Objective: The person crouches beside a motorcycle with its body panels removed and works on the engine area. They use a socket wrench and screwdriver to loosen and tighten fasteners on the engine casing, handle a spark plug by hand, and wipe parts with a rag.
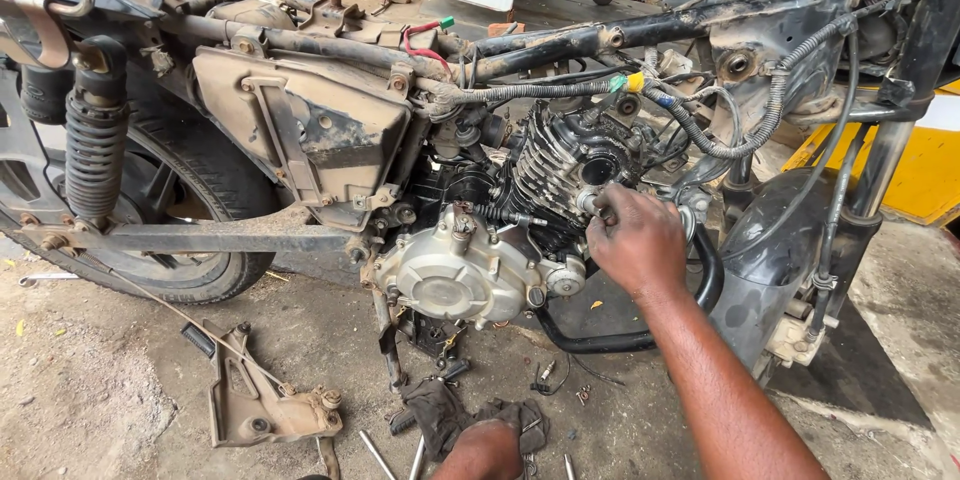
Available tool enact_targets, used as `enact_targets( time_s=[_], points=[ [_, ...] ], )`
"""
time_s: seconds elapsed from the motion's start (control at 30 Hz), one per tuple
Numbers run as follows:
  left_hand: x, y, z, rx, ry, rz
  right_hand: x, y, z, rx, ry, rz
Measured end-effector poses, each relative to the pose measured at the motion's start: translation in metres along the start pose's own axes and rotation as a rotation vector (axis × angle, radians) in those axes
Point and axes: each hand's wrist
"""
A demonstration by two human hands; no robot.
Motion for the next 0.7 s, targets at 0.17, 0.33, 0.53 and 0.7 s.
enact_targets(
  time_s=[0.17,0.33,0.53,0.7],
  points=[
    [-0.018,0.004,0.059,-0.007,-0.005,-0.038,-0.002,0.005,0.006,-0.059,-0.105,-0.099],
    [-0.022,0.007,0.07,0.036,-0.025,-0.073,-0.005,0.02,0.008,-0.101,-0.157,-0.191],
    [-0.018,0.002,0.063,0.013,-0.043,-0.076,-0.003,0.048,0.008,-0.249,-0.336,-0.277],
    [-0.026,0.014,0.071,-0.013,-0.026,-0.075,-0.007,0.054,0.005,-0.32,-0.475,-0.307]
  ],
)
Point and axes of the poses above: each hand's wrist, its own y-axis away from the middle knuckle, its own z-axis out of the back of the hand, x = y × z, and after that the axes turned 3 degrees about y, right-handed
